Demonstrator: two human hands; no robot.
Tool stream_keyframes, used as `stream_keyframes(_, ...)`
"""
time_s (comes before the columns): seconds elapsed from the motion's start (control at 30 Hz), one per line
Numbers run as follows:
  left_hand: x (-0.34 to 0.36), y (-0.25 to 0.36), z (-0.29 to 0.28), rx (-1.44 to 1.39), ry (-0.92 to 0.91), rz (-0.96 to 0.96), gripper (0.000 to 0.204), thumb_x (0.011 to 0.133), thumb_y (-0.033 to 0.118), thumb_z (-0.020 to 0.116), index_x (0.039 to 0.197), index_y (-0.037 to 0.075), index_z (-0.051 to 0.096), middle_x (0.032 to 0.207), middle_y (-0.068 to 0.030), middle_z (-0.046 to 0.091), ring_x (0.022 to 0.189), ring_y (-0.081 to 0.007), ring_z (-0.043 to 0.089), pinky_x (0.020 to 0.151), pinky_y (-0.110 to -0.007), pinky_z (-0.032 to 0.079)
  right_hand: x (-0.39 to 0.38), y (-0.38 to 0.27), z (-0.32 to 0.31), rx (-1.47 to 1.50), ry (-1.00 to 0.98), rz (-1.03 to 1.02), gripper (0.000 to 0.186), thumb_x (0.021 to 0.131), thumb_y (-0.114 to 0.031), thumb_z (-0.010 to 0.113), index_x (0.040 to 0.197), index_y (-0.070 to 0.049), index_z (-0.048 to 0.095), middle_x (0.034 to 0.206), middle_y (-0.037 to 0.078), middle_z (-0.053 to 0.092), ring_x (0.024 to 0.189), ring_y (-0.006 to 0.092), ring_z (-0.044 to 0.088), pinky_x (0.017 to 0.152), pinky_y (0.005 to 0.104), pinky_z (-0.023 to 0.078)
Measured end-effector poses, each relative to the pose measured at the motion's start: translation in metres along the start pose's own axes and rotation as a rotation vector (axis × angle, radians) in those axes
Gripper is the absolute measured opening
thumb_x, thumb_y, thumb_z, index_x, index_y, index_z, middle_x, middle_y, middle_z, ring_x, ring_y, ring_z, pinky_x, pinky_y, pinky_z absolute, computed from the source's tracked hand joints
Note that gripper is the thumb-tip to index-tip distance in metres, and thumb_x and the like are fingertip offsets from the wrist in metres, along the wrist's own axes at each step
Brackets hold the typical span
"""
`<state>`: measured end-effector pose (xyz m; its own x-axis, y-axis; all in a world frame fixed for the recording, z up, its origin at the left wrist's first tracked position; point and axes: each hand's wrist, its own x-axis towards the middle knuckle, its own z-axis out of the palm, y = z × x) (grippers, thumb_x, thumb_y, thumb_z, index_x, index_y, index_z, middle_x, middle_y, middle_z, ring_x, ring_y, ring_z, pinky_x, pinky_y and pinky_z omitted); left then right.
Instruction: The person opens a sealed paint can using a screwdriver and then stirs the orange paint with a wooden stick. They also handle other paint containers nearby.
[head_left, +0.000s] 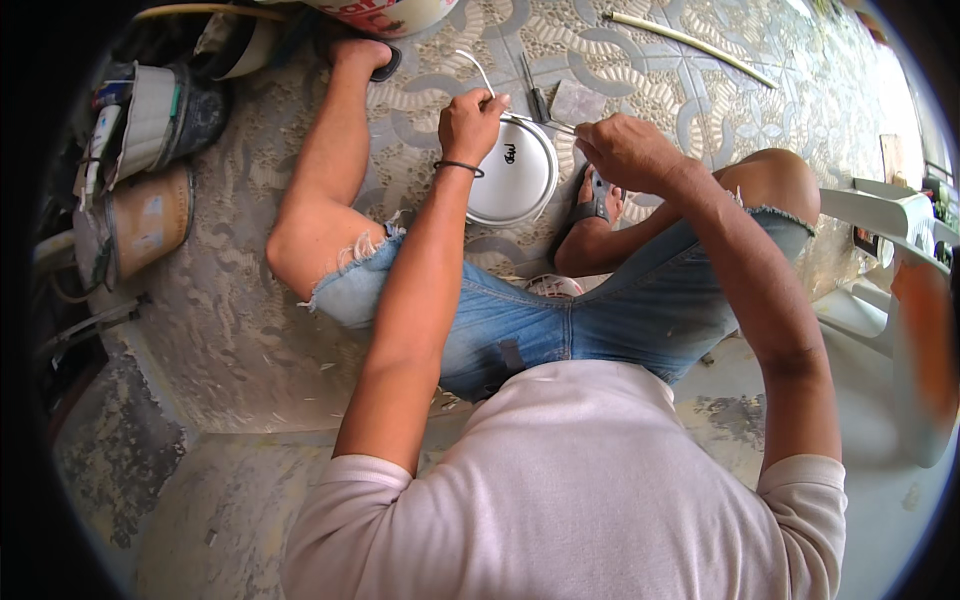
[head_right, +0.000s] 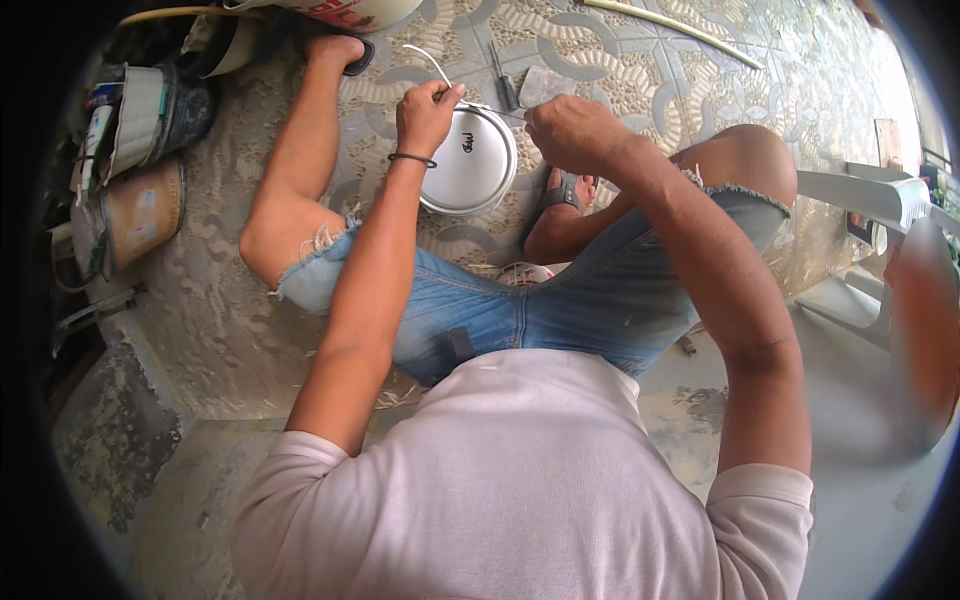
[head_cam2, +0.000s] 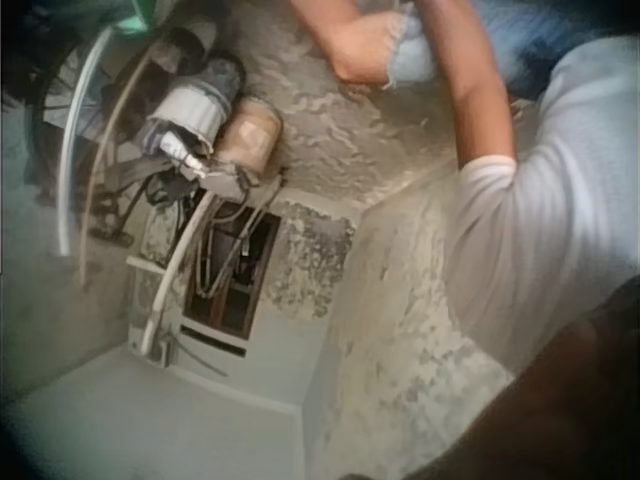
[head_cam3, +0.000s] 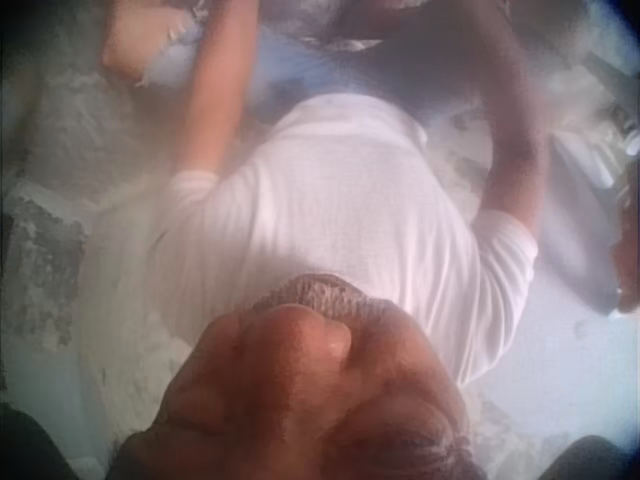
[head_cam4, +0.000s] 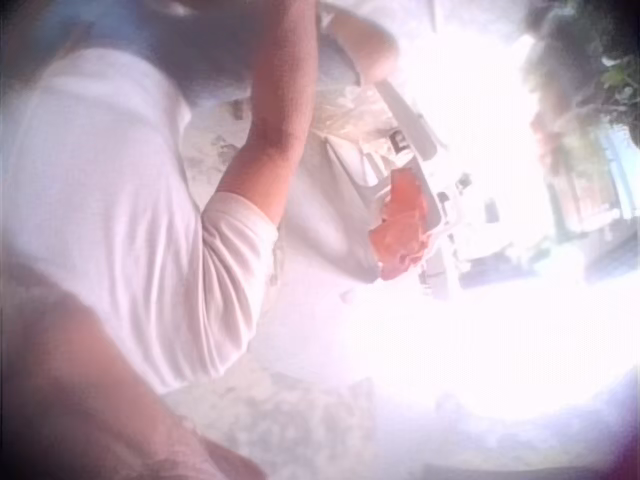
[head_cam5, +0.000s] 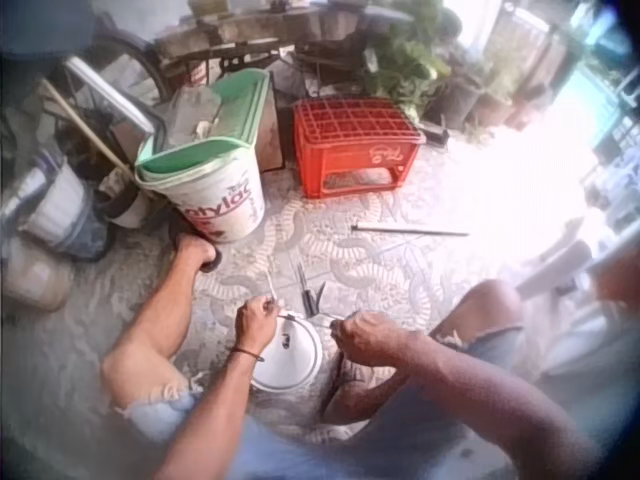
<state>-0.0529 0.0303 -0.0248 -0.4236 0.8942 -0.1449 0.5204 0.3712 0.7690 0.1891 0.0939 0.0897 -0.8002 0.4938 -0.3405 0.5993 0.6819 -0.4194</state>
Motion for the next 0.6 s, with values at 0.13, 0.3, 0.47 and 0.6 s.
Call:
stream_keyframes(0.13,0.011,0.005,0.011,-0.032,0.026,0.001,0.028,0.094,0.035,0.075,0.088,0.007,0.077,0.082,-0.0131,0.075,0.079,-0.0366,0.071,0.071,-0.046,0.054,0.015,0.003,-0.016,-0.035,-0.083,-0.005,0.022,0.103,-0.018,0.06,0.098,0.001,0.07,0.085,0.024,0.071,0.087,0.0425,0.072,0.081,0.0521,0.056)
stream_keyframes(0.3,0.006,-0.014,0.025,-0.049,0.256,0.257,0.026,0.095,0.028,0.074,0.083,0.006,0.072,0.081,-0.0106,0.071,0.076,-0.0344,0.067,0.068,-0.044,0.051,0.036,-0.021,-0.041,-0.045,-0.165,0.012,0.017,0.096,-0.007,0.061,0.094,0.005,0.072,0.09,0.026,0.073,0.094,0.0416,0.074,0.086,0.0503,0.058)
stream_keyframes(0.47,0.005,-0.011,0.032,-0.105,0.349,0.343,0.026,0.095,0.026,0.077,0.081,0.005,0.072,0.074,-0.0111,0.067,0.066,-0.0298,0.064,0.063,-0.04,0.049,0.05,-0.047,-0.067,-0.08,-0.231,-0.012,0.016,0.085,-0.002,0.061,0.092,0.006,0.073,0.09,0.026,0.074,0.091,0.0414,0.075,0.081,0.0464,0.061)
stream_keyframes(0.6,0.004,-0.01,0.026,-0.137,0.33,0.315,0.029,0.097,0.027,0.075,0.081,0.004,0.072,0.074,-0.0116,0.067,0.066,-0.0283,0.064,0.063,-0.04,0.048,0.03,-0.056,-0.035,-0.177,-0.133,-0.077,0.013,0.085,-0.006,0.065,0.091,0.001,0.073,0.085,0.02,0.075,0.08,0.036,0.077,0.067,0.0452,0.063)
